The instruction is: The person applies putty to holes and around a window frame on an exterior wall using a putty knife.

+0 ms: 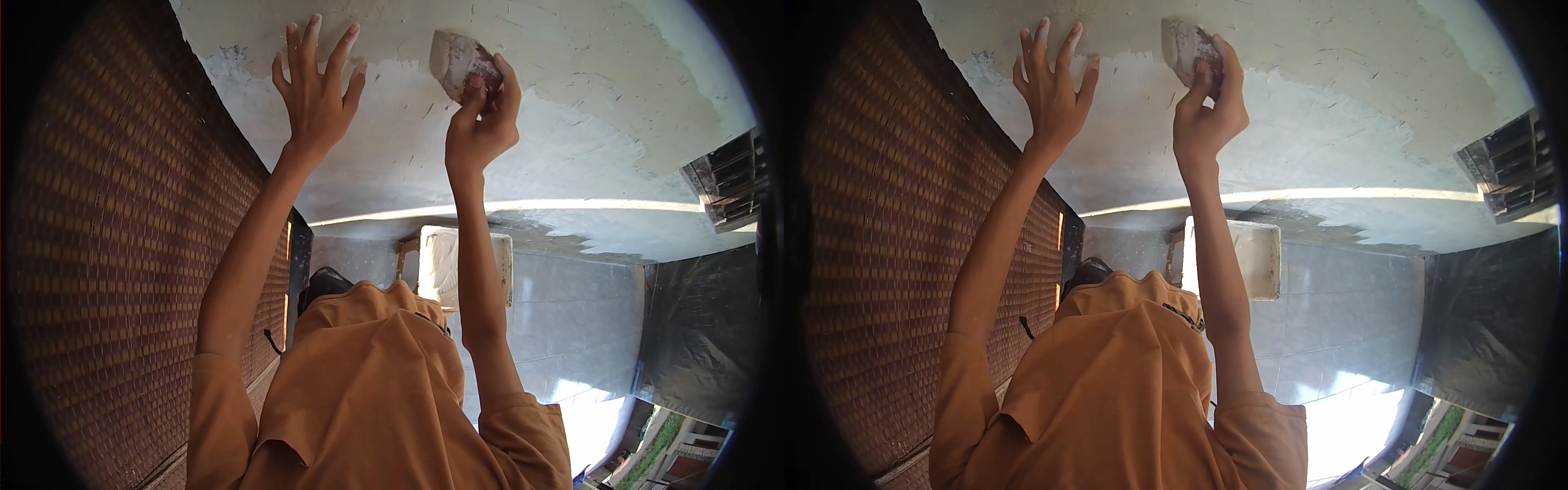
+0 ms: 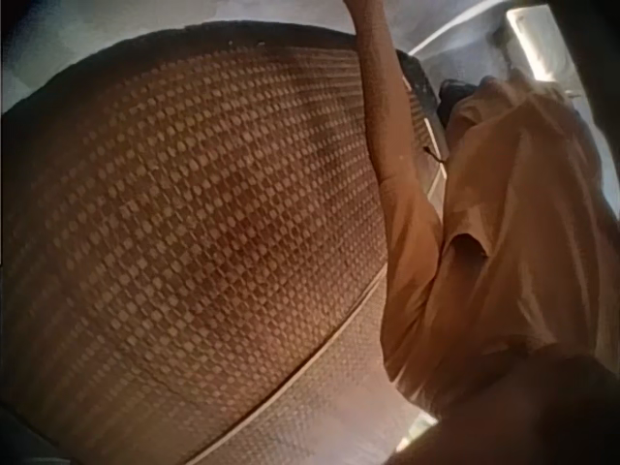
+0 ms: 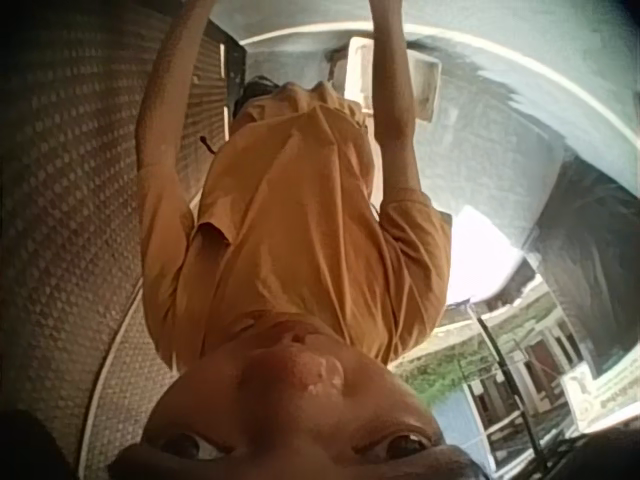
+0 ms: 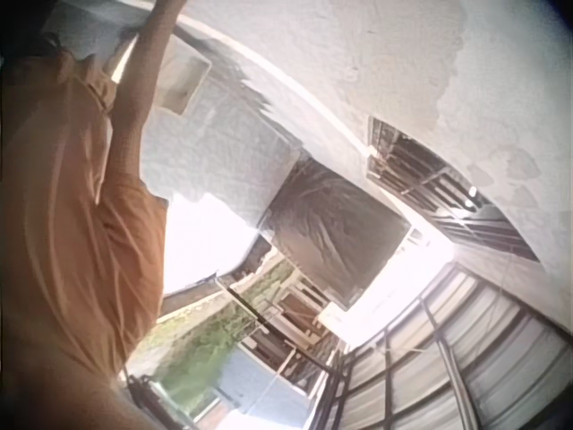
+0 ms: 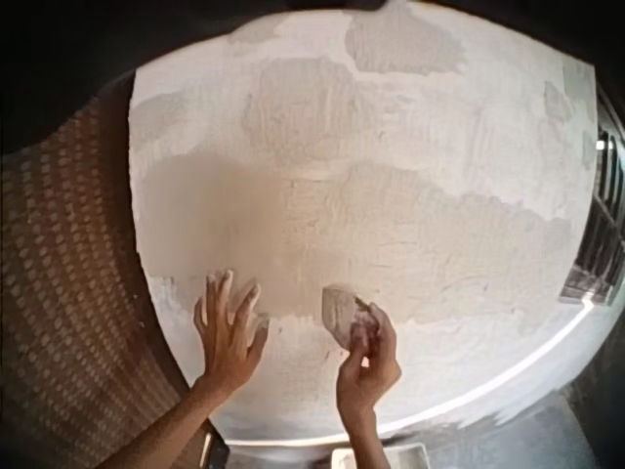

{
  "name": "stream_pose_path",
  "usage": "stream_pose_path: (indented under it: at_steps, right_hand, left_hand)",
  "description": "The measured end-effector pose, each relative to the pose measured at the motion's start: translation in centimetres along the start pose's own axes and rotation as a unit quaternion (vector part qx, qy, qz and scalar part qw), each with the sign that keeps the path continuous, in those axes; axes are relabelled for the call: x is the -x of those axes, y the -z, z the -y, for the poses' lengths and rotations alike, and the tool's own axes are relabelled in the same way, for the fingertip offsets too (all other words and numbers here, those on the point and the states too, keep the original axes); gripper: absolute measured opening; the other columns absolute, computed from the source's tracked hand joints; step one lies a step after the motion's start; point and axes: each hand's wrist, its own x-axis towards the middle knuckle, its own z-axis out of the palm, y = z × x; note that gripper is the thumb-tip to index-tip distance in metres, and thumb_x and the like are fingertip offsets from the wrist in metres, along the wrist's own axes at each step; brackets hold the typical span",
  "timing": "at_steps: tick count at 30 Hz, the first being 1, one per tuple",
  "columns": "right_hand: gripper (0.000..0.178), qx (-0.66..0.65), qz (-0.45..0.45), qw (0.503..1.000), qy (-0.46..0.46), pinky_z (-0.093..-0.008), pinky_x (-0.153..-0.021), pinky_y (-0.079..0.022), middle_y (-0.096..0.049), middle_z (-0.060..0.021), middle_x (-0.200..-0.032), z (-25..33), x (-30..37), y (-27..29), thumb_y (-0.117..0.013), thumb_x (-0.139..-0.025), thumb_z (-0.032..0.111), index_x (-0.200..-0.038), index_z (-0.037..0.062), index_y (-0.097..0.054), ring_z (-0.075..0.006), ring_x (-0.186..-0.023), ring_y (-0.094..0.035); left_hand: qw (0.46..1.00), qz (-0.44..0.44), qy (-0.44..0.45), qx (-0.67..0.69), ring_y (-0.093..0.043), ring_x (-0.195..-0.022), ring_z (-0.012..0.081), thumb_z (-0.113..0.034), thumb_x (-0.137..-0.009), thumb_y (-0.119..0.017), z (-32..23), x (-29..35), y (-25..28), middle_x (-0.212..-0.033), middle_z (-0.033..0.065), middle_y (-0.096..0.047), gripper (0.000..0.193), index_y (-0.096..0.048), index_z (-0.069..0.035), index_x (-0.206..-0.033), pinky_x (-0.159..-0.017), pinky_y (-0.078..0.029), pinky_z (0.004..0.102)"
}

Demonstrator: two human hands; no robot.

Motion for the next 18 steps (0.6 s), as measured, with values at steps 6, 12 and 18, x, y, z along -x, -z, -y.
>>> stream_pose_path:
  at_steps: [6, 12, 18]
  right_hand:
    - [0.03, -0.025, 0.075, 0.997, 0.022, -0.0305, -0.072, -0.056, -0.07, -0.0157, -0.1, 0.9, 0.7, -0.8, -0.06, -0.088, -0.004, -0.117, 0.0048, -0.062, -0.0227, -0.082, -0.071]
    - [0.034, -0.088, -0.088, 0.99, -0.061, -0.0285, -0.069, -0.058, -0.067, -0.0182, -0.101, 0.5, -1.0, 2.1, -0.053, -0.094, -0.001, -0.128, -0.0007, -0.05, -0.0225, -0.088, -0.069]
    - [0.031, -0.018, 0.047, 0.998, 0.031, -0.0288, -0.071, -0.055, -0.069, -0.0141, -0.092, 0.6, 0.2, -0.7, -0.059, -0.09, -0.001, -0.12, 0.0061, -0.061, -0.0167, -0.081, -0.068]
  left_hand:
    - [1.0, -0.011, 0.005, 0.02, -0.018, -0.141, 0.0485, -0.031, -0.091, -0.062, -0.2, -0.2, -0.1, -0.152, 0.0176, -0.023, 0.058, -0.041, -0.018, -0.144, -0.103, -0.019, 0.0637]
    - [1.0, -0.001, 0.003, 0.017, -0.018, -0.141, 0.0483, -0.03, -0.091, -0.062, 0.0, 0.1, 0.5, -0.152, 0.0178, -0.024, 0.058, -0.04, -0.018, -0.144, -0.104, -0.018, 0.0634]
    - [1.0, 0.0, -0.002, 0.027, -0.019, -0.141, 0.047, -0.029, -0.091, -0.062, -1.0, -0.6, -0.1, -0.152, 0.0179, -0.024, 0.058, -0.041, -0.018, -0.144, -0.104, -0.018, 0.0615]
